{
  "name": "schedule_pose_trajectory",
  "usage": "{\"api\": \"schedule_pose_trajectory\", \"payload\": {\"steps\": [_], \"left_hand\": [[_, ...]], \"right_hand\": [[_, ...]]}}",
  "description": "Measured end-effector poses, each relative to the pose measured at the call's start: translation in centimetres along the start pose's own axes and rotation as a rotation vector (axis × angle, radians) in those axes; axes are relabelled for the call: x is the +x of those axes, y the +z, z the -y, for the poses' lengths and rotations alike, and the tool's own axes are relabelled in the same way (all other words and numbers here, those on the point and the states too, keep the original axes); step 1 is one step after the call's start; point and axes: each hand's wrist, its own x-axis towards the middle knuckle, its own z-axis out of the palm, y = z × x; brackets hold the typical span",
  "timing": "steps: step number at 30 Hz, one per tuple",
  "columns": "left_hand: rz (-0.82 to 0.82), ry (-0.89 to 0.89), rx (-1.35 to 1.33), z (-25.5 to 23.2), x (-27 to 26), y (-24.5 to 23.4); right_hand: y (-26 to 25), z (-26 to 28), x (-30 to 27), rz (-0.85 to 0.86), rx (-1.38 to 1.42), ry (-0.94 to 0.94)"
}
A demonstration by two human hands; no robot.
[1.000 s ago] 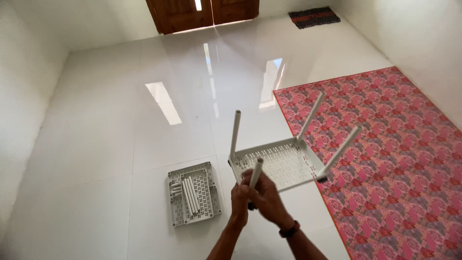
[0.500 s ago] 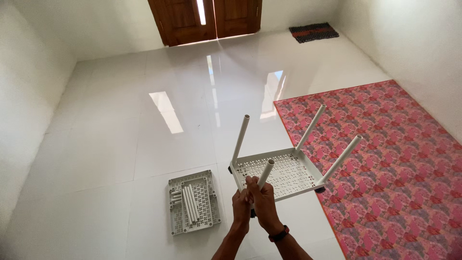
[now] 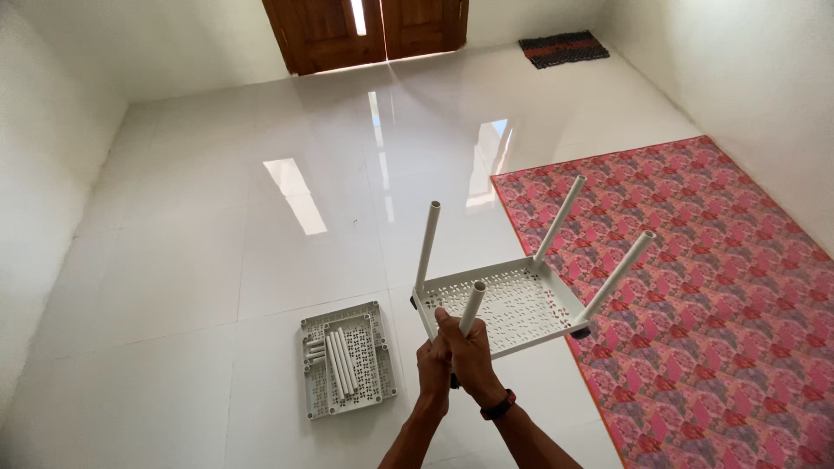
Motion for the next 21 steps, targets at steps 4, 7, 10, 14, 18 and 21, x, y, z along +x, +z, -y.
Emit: {"api": "schedule_pose_trajectory", "payload": {"steps": [4, 7, 10, 14, 18, 21], "left_hand": [[0.026, -0.002, -0.012, 0.3, -0.2, -0.1], [0.039, 0.005, -0.023, 0.6, -0.3, 0.0], [0.042, -0.009, -0.039, 0.8, -0.1, -0.2], [0.016, -0.039, -0.034, 0.8, 0.1, -0.5], [-0.016, 0.002, 0.004, 0.1, -0.3, -0.2], [0.008, 0.0, 0.002, -0.5, -1.1, -0.3]], "right_hand": [[-0.1, -0.1, 0.1, 0.056, -0.057, 0.021], [-0.3, 0.0, 0.1, 0.057, -0.084, 0.037], [-0.2, -0.1, -0.1, 0.039, -0.081, 0.041], [0.5, -0.6, -1.1, -0.081, -0.087, -0.077], [0.7, -0.9, -1.7, -0.178, -0.043, -0.109], [0.6, -1.1, -1.6, -0.158, -0.078, -0.158]]}}
